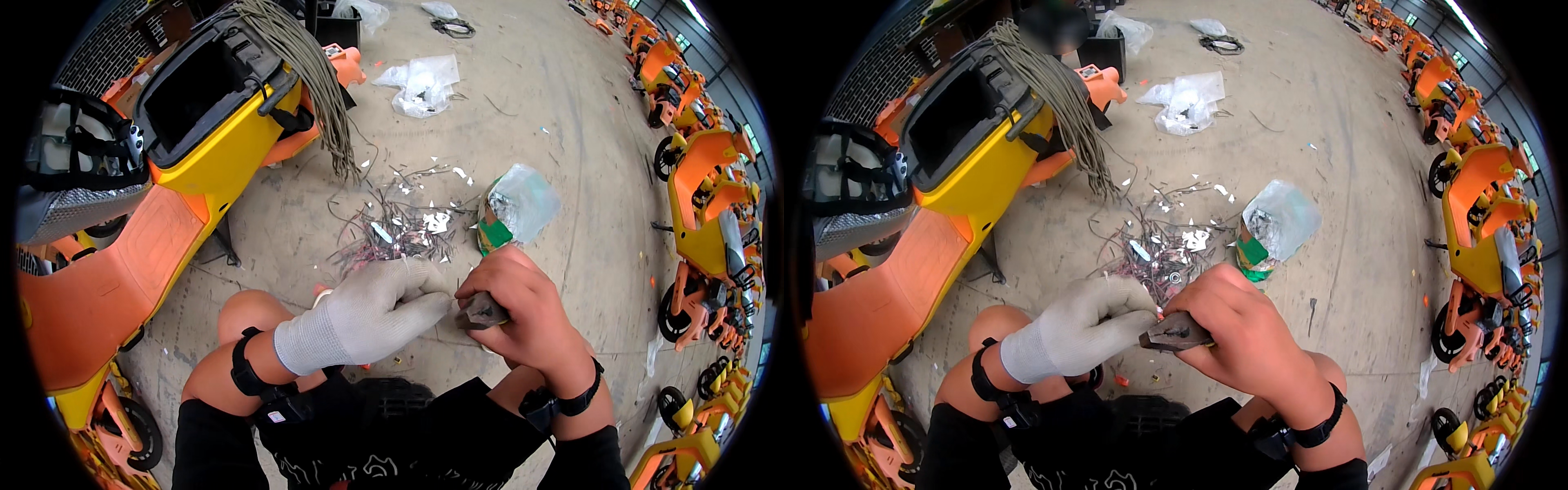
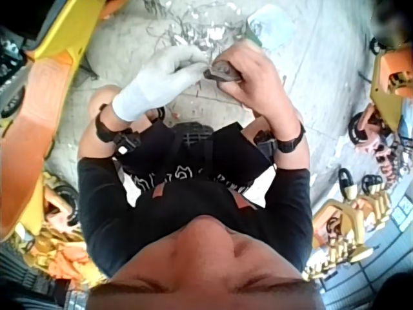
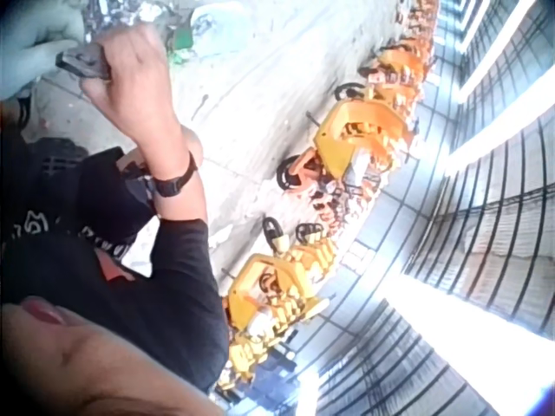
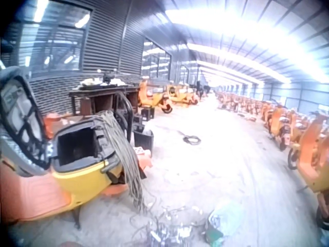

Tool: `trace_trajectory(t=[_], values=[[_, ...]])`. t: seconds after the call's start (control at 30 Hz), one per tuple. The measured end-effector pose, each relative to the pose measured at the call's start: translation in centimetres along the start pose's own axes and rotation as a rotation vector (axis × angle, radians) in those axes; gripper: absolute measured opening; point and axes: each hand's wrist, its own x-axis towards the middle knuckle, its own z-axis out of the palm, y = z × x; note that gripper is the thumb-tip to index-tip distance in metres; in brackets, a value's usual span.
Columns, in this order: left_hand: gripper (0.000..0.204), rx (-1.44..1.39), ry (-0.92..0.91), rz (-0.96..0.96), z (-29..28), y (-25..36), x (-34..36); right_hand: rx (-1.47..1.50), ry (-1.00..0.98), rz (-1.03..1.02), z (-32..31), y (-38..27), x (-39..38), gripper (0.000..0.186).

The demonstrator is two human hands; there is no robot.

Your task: The person cuts and strips wires from a bunch of electrical cabling using wire cutters while sitting in a large warehouse containing many electric scooters.

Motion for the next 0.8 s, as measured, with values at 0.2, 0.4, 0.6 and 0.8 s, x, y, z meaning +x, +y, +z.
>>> trace_trajectory(t=[0.2,0.4,0.6,0.8], values=[[0.014,0.029,0.051,0.040,0.3,0.1,-0.2,-0.030,0.016,0.042,0.4,0.3,0.0,0.037],[0.016,-0.008,0.090,-0.027,0.2,0.3,-0.1,-0.021,0.074,0.094,0.2,0.7,-0.2,0.034],[0.015,-0.076,0.187,-0.058,-1.4,-0.4,-0.6,-0.072,0.234,0.321,-1.3,2.0,-1.1,0.014],[0.017,-0.193,0.228,-0.058,-1.7,-0.7,0.2,0.116,0.377,0.596,-1.0,2.3,-1.7,0.018]])
